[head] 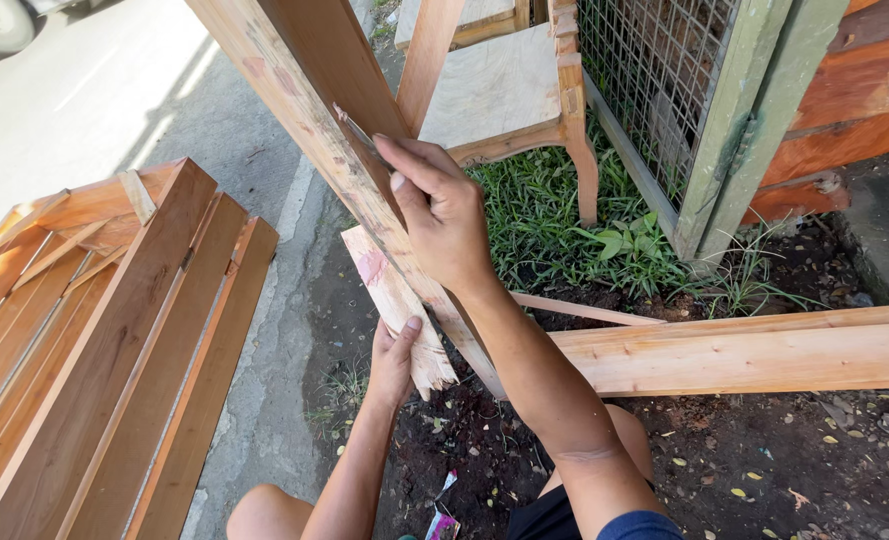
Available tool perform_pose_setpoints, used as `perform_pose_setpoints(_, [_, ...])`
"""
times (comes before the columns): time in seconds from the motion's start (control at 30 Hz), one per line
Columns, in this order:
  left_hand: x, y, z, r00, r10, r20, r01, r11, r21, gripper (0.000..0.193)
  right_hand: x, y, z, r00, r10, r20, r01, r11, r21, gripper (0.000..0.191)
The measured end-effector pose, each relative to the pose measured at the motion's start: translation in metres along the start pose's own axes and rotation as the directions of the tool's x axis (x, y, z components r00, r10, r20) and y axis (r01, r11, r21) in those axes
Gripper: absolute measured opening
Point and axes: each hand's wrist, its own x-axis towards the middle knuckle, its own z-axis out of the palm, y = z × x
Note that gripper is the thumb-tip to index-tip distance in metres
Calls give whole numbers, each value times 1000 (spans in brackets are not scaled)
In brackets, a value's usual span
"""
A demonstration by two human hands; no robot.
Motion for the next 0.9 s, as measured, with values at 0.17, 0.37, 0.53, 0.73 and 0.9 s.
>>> perform_pose_setpoints(0.17, [-1, -2, -2, 1000, -4, -29, 4, 1000, 12, 52, -1, -8, 7, 998, -51, 31, 49, 997, 63, 40])
perform_pose_setpoints(0.37, [-1, -1, -2, 999, -15, -37, 15, 1000, -6, 51, -3, -10, 2, 993, -106, -55, 98, 987, -128, 42])
perform_pose_setpoints(0.53, [-2, -1, -2, 1000, -8, -25, 8, 1000, 11, 51, -4, -4, 6, 998, -60, -21, 60, 998, -12, 39])
perform_pose_setpoints(0.73, [-1, -2, 2, 1000, -11, -14, 11, 1000, 16, 52, -2, 5, -2, 1000, 10, -19, -9, 999, 36, 33])
perform_pose_setpoints(0.9, [0, -3, 3, 1000, 4, -9, -4, 1000, 25, 51, 0, 10, -6, 999, 35, 38, -39, 993, 108, 29])
